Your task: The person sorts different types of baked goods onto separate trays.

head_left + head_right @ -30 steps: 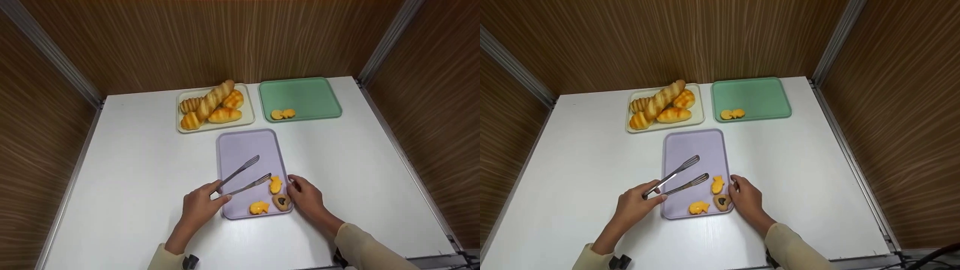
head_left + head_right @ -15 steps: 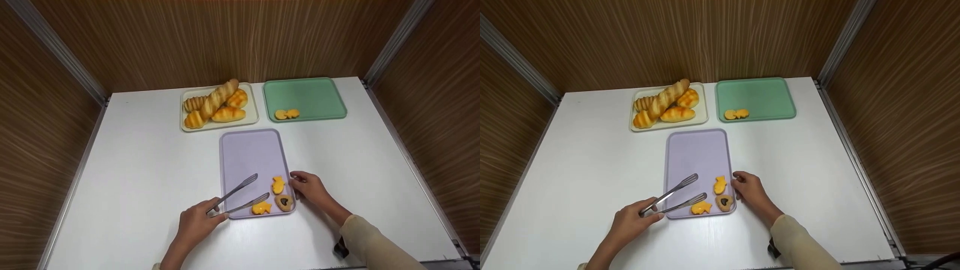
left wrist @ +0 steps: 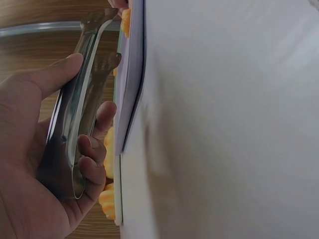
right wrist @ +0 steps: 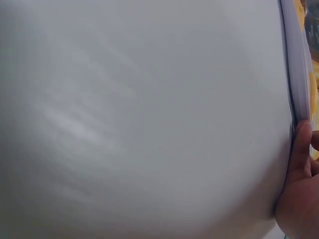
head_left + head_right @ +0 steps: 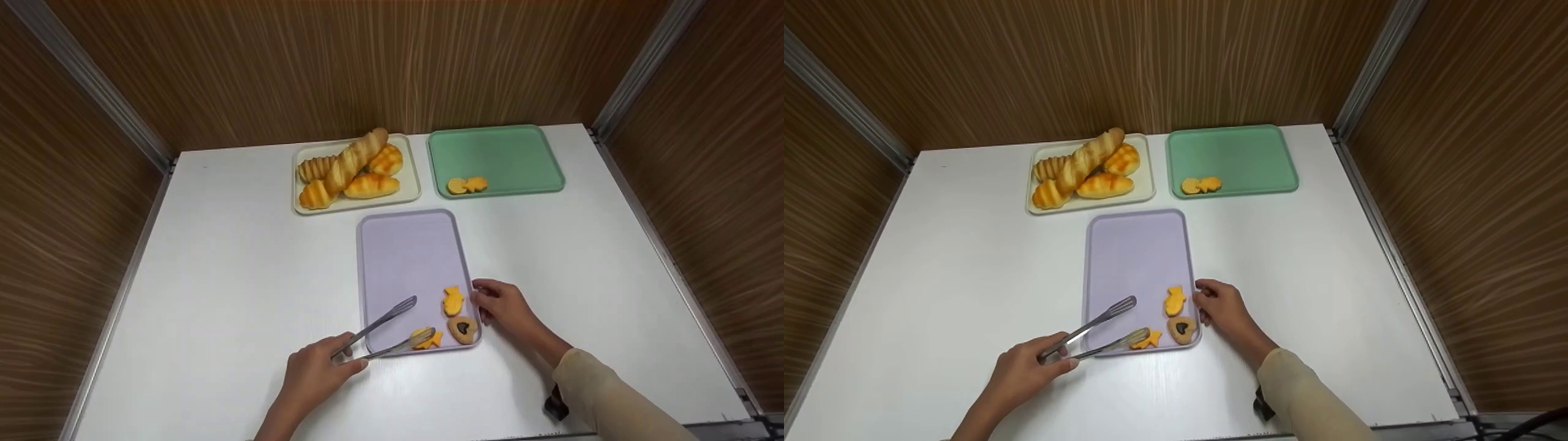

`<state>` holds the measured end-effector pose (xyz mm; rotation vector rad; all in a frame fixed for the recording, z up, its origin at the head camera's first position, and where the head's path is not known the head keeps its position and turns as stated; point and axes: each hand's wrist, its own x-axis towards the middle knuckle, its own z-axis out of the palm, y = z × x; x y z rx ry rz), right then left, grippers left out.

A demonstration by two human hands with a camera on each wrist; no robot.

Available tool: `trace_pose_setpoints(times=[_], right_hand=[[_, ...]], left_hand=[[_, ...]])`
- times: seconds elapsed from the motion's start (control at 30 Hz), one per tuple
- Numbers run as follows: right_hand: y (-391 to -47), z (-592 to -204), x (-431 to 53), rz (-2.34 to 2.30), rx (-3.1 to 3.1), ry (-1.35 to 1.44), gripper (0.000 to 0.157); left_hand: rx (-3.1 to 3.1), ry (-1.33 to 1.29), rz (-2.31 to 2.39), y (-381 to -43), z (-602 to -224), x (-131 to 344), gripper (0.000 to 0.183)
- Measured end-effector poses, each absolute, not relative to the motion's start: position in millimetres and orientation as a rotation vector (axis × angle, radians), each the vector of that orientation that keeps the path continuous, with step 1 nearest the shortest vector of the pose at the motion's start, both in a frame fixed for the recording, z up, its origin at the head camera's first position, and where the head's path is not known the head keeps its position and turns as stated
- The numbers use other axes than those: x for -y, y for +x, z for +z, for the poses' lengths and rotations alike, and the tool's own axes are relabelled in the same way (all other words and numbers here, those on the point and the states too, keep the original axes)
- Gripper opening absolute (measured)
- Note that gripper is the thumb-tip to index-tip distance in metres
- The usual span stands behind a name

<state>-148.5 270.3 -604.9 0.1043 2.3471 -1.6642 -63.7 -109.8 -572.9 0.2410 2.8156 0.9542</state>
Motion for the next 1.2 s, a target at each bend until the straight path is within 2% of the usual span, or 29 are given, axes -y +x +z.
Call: trace_pose_setpoints(times=[0.13, 0.53, 0.97, 1.2], right_hand=[[-149.0, -605.9, -270.1, -1.672, -2.350, 0.101, 0.044], [-148.7, -607.2, -269.8, -1.616, -2.369, 0.133, 0.041], [-147.9, -608.9, -268.8, -1.647, -2.378, 0.118, 0.040], [-147.6, -610.5, -268.5, -1.658, -2.380, 0.110, 0.040]], left_hand=[[-2.798, 0.260, 0.936, -62.8, -572.1, 113.8, 0.058], [-2.869, 0.416, 0.865, -65.2, -579.9, 124.4, 0.043], [-2.852, 0.377, 0.883, -72.6, -578.1, 124.3, 0.048], [-2.908, 0.409, 0.886, -76.1, -580.2, 123.3, 0.044]])
